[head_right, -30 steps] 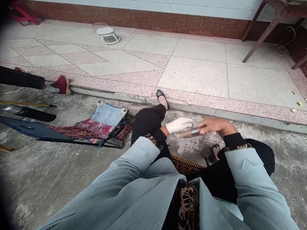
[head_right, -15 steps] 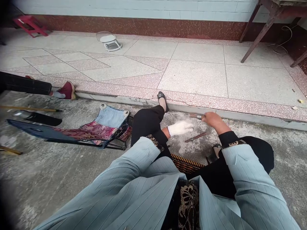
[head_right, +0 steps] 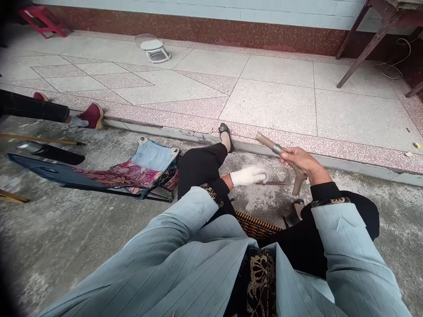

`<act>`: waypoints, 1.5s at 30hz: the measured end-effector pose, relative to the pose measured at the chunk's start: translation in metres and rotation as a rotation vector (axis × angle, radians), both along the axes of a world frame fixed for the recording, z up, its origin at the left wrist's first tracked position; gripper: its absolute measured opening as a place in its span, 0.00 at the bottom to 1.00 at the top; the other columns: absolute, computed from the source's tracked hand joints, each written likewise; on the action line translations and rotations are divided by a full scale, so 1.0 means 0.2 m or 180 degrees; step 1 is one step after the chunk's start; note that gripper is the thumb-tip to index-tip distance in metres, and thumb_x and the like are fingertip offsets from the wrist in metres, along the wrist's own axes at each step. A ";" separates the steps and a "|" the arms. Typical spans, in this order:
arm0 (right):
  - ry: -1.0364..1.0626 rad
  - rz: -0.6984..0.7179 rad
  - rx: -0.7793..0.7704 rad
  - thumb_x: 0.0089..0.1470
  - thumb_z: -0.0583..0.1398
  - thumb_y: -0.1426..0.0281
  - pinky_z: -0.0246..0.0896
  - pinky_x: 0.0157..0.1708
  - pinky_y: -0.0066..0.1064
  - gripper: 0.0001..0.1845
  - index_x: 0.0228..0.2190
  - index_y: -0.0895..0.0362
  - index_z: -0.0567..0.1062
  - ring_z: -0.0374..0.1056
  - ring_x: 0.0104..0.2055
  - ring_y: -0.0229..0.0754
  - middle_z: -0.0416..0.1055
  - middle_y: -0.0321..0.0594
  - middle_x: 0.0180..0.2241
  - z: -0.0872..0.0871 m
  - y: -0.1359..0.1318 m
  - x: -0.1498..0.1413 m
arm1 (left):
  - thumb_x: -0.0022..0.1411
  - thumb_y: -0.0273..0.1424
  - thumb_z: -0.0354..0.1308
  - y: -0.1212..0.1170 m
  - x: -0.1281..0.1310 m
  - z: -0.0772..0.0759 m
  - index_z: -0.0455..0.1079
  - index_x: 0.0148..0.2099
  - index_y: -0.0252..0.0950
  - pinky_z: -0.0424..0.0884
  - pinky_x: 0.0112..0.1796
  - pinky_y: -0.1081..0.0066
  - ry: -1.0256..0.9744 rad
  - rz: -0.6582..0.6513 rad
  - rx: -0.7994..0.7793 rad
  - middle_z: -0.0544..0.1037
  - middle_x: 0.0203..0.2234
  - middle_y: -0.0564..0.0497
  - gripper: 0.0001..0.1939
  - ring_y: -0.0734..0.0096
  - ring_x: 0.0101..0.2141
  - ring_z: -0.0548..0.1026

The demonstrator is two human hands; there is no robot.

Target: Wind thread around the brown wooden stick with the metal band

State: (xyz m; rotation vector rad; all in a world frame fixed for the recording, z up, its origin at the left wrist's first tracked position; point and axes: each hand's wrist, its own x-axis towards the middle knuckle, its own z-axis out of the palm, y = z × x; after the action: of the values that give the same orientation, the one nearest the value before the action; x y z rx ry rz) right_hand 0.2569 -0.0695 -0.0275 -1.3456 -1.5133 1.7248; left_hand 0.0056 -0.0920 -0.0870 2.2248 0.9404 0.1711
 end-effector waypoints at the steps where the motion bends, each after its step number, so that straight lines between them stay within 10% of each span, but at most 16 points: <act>1: -0.0229 -0.0174 -0.0015 0.46 0.66 0.54 0.58 0.27 0.29 0.21 0.30 0.59 0.73 0.61 0.25 0.35 0.68 0.38 0.27 -0.03 0.01 -0.02 | 0.66 0.42 0.47 -0.02 0.00 0.00 0.74 0.46 0.37 0.66 0.43 0.66 0.0000 0.0025 0.0017 0.78 0.39 0.45 0.19 0.60 0.45 0.73; 4: -0.1485 -0.0107 0.0219 0.51 0.62 0.57 0.59 0.29 0.32 0.18 0.35 0.60 0.75 0.63 0.27 0.39 0.70 0.42 0.28 -0.11 0.02 -0.09 | 0.66 0.41 0.47 -0.05 -0.02 0.01 0.74 0.45 0.39 0.66 0.43 0.65 0.0014 0.0093 0.0058 0.78 0.40 0.46 0.18 0.59 0.46 0.73; 8: -0.3186 0.1050 0.0549 0.52 0.62 0.63 0.59 0.33 0.35 0.13 0.36 0.59 0.78 0.68 0.35 0.46 0.74 0.47 0.35 -0.14 -0.01 -0.16 | 0.65 0.40 0.50 -0.03 -0.04 0.01 0.74 0.43 0.40 0.66 0.44 0.65 0.0035 0.0127 0.0082 0.79 0.39 0.46 0.15 0.58 0.47 0.73; 13: -0.1784 0.2864 -0.0435 0.50 0.64 0.62 0.58 0.29 0.29 0.16 0.38 0.58 0.79 0.64 0.27 0.37 0.72 0.38 0.27 -0.06 -0.05 -0.12 | 0.68 0.41 0.46 0.05 -0.04 -0.02 0.72 0.44 0.34 0.65 0.46 0.65 0.0044 0.0121 0.0155 0.78 0.37 0.44 0.18 0.58 0.48 0.71; 18: -0.0074 0.1515 -0.0054 0.50 0.65 0.58 0.59 0.30 0.28 0.19 0.39 0.59 0.77 0.61 0.27 0.32 0.70 0.35 0.29 0.05 -0.04 -0.03 | 0.71 0.42 0.38 0.23 -0.16 -0.01 0.71 0.43 0.31 0.65 0.45 0.64 -0.0122 0.0523 0.0230 0.76 0.34 0.45 0.25 0.58 0.46 0.71; 24: -0.0512 -0.0122 0.0112 0.47 0.65 0.54 0.58 0.27 0.29 0.21 0.32 0.60 0.74 0.60 0.25 0.34 0.67 0.37 0.26 -0.05 0.04 0.00 | 0.68 0.40 0.48 0.36 -0.23 0.03 0.72 0.43 0.35 0.64 0.44 0.64 -0.0112 0.0572 0.0260 0.75 0.34 0.46 0.16 0.56 0.48 0.70; 31: -0.3428 0.1125 0.0630 0.55 0.59 0.64 0.60 0.35 0.35 0.16 0.41 0.60 0.79 0.69 0.38 0.48 0.74 0.51 0.39 -0.14 0.00 -0.15 | 0.65 0.42 0.51 0.00 0.00 -0.08 0.73 0.42 0.40 0.66 0.40 0.72 0.0169 -0.0240 0.0397 0.78 0.35 0.50 0.14 0.64 0.41 0.74; 37: -0.1604 0.2672 -0.0383 0.50 0.64 0.64 0.58 0.28 0.28 0.15 0.38 0.58 0.80 0.64 0.25 0.36 0.71 0.37 0.26 -0.10 -0.05 -0.12 | 0.67 0.38 0.51 0.06 -0.05 -0.03 0.73 0.46 0.38 0.66 0.40 0.72 0.0116 -0.0286 0.0385 0.79 0.39 0.47 0.13 0.66 0.41 0.75; 45: -0.0158 0.0938 0.0099 0.49 0.65 0.58 0.54 0.28 0.28 0.20 0.39 0.60 0.77 0.57 0.25 0.32 0.67 0.34 0.26 0.07 -0.02 0.02 | 0.69 0.39 0.46 0.06 -0.03 -0.04 0.71 0.46 0.31 0.65 0.45 0.67 -0.0369 0.0227 -0.0078 0.78 0.37 0.45 0.19 0.63 0.43 0.72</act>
State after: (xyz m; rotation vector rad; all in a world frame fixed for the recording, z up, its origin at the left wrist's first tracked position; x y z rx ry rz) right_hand 0.2617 -0.0741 -0.0144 -1.2050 -1.8345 1.8430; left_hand 0.0004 -0.0805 -0.0948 2.1358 0.9537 0.3160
